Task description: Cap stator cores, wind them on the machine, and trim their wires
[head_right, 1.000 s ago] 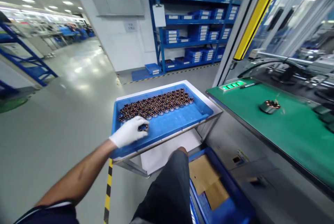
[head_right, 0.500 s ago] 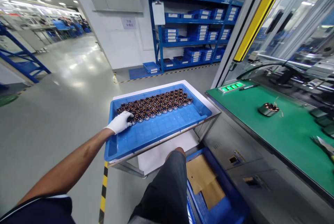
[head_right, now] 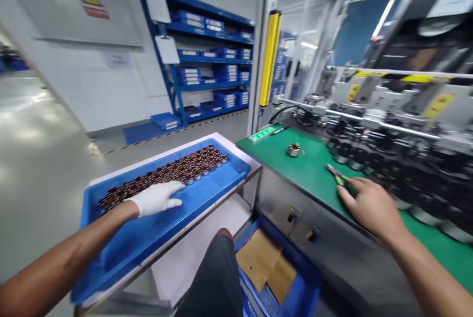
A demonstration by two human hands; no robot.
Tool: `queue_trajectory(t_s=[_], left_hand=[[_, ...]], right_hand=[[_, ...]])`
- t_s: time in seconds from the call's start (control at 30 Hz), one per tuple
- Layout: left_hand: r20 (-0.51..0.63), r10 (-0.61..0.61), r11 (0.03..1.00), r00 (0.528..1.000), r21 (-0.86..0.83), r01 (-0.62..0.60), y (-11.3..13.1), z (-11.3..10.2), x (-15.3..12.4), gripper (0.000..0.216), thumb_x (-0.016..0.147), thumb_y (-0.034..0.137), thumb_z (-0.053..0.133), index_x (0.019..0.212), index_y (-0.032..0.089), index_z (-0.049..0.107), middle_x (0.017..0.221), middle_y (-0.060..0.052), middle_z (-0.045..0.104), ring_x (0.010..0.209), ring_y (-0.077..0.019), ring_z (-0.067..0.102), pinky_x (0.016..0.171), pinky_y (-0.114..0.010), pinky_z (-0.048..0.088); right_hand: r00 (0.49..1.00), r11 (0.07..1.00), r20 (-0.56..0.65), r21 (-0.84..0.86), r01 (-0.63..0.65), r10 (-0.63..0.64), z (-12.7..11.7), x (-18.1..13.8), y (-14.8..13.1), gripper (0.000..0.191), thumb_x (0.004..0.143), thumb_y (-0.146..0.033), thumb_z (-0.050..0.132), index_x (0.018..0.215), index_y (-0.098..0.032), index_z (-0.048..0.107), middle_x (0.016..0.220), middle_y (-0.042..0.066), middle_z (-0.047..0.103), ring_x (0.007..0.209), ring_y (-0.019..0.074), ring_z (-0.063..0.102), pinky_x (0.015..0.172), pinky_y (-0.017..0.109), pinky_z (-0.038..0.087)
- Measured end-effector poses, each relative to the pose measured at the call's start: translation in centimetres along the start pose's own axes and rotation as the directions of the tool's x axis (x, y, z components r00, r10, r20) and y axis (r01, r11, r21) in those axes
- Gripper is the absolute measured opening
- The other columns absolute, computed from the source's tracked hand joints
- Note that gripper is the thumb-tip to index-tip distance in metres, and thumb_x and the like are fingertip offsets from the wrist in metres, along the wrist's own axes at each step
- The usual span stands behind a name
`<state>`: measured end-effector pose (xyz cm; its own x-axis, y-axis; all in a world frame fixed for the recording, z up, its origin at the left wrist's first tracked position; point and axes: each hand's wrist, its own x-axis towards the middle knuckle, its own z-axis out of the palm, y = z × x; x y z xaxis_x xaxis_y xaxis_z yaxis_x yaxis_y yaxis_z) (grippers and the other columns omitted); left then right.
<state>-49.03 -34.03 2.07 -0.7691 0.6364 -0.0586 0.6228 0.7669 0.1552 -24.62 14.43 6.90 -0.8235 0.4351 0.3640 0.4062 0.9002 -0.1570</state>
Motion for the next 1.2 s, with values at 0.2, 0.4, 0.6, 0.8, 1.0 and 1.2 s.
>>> queue_trajectory(t_s=[0.2, 0.4, 0.6, 0.8, 1.0, 1.2], left_hand=[[-0.323, 0.340, 0.939, 0.883, 0.065, -0.337, 12.7, -7.9, 10.3, 0.045, 0.087, 0.043, 0.056, 0.126, 0.021, 0.060, 0.136, -0.009, 0.059, 0.129, -0.0301, 0.050, 0.113, -0.042, 0.035], [-0.400, 0.524, 0.851, 0.751, 0.218, -0.478, 24.8, -7.4, 16.6, 0.041, 0.081, 0.036, 0.068, 0.119, 0.019, 0.064, 0.147, -0.012, 0.049, 0.143, -0.0352, 0.030, 0.116, -0.049, 0.028], [-0.381, 0.460, 0.886, 0.802, 0.146, -0.439, 28.8, -5.4, 20.2, 0.034, 0.080, 0.040, 0.070, 0.103, 0.015, 0.065, 0.119, -0.013, 0.064, 0.118, -0.0285, 0.056, 0.100, -0.046, 0.044], [-0.331, 0.321, 0.880, 0.887, -0.243, -0.409, 29.7, -3.9, 21.3, 0.029, 0.082, 0.039, 0.068, 0.096, 0.015, 0.060, 0.092, -0.005, 0.066, 0.086, -0.0192, 0.063, 0.083, -0.040, 0.051], [-0.491, 0.418, 0.630, 0.765, -0.450, -0.633, 29.7, -2.5, 13.5, 0.011, 0.080, 0.018, 0.058, 0.086, 0.021, 0.049, 0.117, -0.007, 0.063, 0.108, -0.0179, 0.062, 0.096, -0.033, 0.049], [-0.642, 0.397, 0.453, 0.656, -0.485, -0.748, 27.8, -0.5, 2.6, 0.017, 0.079, 0.012, 0.062, 0.087, 0.021, 0.051, 0.123, -0.008, 0.056, 0.118, -0.0188, 0.058, 0.100, -0.035, 0.048]], right_hand=[[0.997, 0.993, 0.059, -0.112, -0.049, 0.056, 0.4, 0.7, -1.5, 0.040, 0.095, -0.033, 0.049, 0.118, -0.006, 0.068, 0.121, 0.020, 0.066, 0.114, 0.0302, 0.061, 0.099, 0.038, 0.044], [0.992, 0.992, 0.003, 0.007, -0.127, 0.127, 0.6, 0.2, -1.6, 0.030, 0.095, -0.037, 0.056, 0.111, -0.013, 0.067, 0.117, 0.012, 0.066, 0.112, 0.0231, 0.060, 0.099, 0.041, 0.046], [0.986, 0.985, -0.033, 0.068, -0.158, 0.161, -0.1, 0.3, -1.8, 0.029, 0.094, -0.038, 0.060, 0.110, -0.015, 0.064, 0.116, 0.008, 0.064, 0.108, 0.0214, 0.061, 0.096, 0.045, 0.050], [0.990, 0.989, 0.009, 0.033, -0.142, 0.142, 0.0, 0.1, -1.6, 0.029, 0.095, -0.037, 0.059, 0.113, -0.015, 0.062, 0.119, 0.008, 0.063, 0.109, 0.0218, 0.061, 0.095, 0.045, 0.051], [0.984, 0.948, -0.117, 0.305, -0.094, 0.135, -0.4, 0.4, -1.4, 0.029, 0.092, -0.036, 0.063, 0.110, -0.014, 0.064, 0.120, 0.010, 0.063, 0.113, 0.0239, 0.059, 0.100, 0.049, 0.047], [0.962, 0.695, -0.232, 0.716, 0.069, 0.143, -0.6, -6.4, -6.8, 0.039, 0.092, -0.053, 0.053, 0.102, -0.016, 0.063, 0.108, 0.013, 0.068, 0.100, 0.0238, 0.065, 0.088, 0.038, 0.054]])
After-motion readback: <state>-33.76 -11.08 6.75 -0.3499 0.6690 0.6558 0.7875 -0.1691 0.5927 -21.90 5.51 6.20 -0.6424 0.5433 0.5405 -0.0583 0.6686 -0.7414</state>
